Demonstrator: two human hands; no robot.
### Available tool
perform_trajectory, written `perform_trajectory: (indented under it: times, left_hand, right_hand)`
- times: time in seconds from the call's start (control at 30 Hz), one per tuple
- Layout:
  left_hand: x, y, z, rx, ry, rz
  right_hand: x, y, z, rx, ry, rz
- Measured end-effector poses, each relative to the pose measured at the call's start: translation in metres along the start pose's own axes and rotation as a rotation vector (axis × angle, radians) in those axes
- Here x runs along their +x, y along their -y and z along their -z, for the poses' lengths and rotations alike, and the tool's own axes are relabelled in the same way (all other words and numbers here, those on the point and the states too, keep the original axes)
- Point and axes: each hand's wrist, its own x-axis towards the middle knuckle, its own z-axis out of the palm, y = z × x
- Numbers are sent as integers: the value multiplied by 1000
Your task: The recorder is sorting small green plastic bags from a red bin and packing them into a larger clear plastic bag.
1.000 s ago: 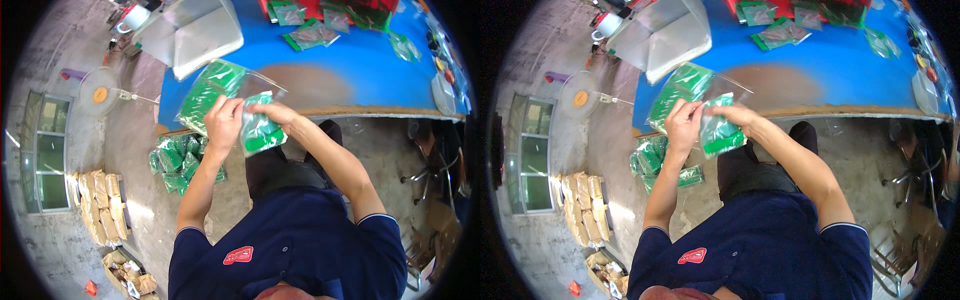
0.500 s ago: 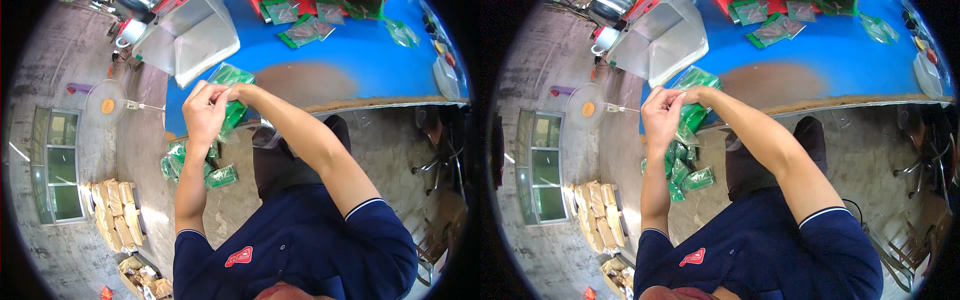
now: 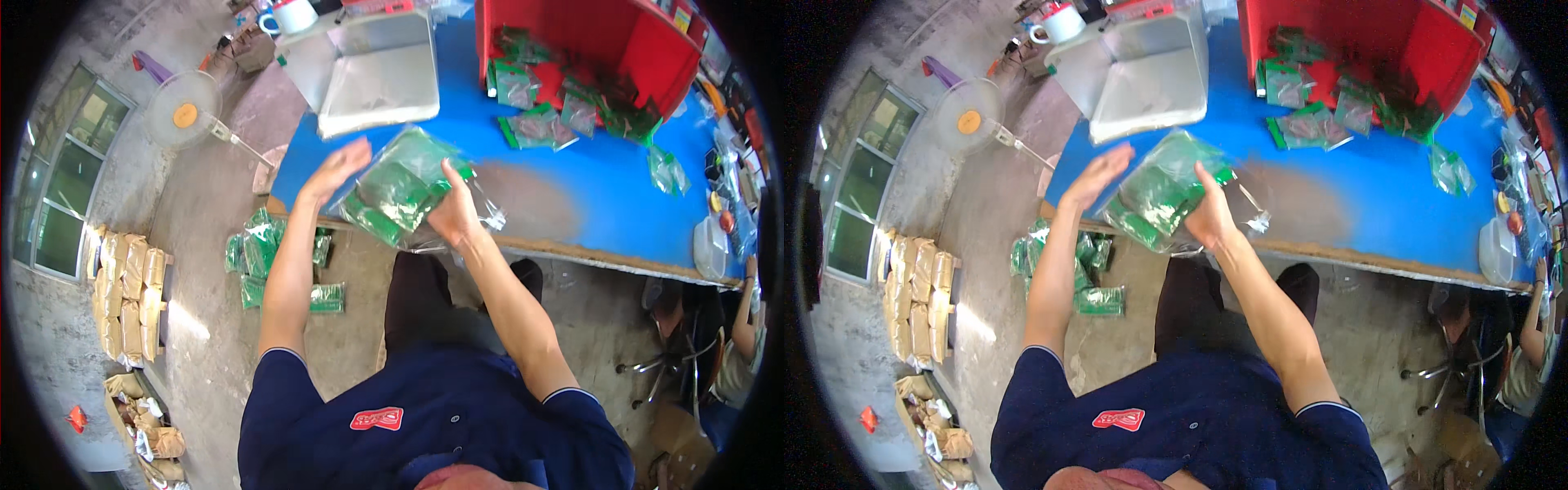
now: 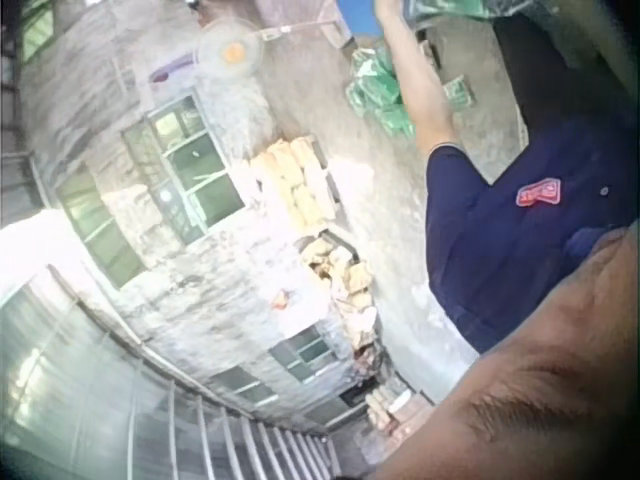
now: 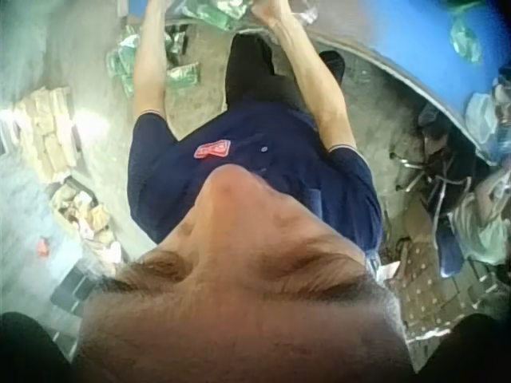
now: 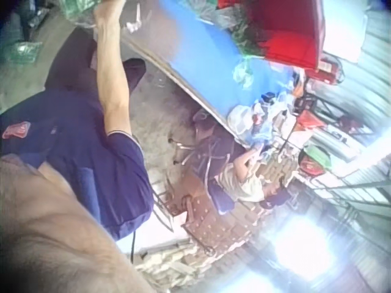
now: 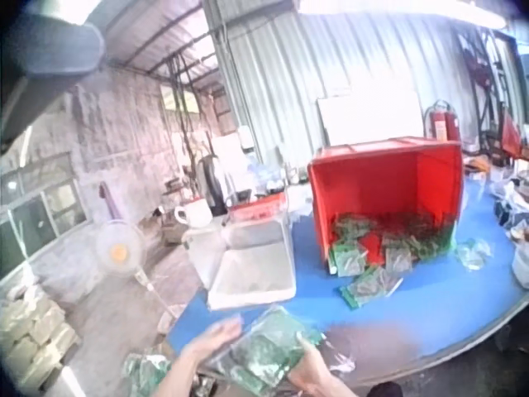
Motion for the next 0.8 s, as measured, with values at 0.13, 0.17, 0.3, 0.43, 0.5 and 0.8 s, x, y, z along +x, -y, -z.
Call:
perform_trajectory:
  times: [0.13,0.17,0.3,0.43,0.5,0.8]
  left_hand:
    - [-12,14,-10,-101,283,159]
    - [-11,8,-17,-103,299,160]
    - [-9,-2,-39,-157,252,165]
    - [-42,-4,-29,69,139,173]
    - [-25,-1,-34,71,38,180]
    - [22,3,-49,-299,392,258]
  right_hand:
    - [19,12,5,-37,16,-147]
    - [27,13,4,-25,38,-181]
    - [43,13,7,-252,14,-232]
    - [4,50,-5,-1180,-241,-273]
    - [23,63,26,-1319,-355,-146]
    - [77,75,119,-1445,-444,353]
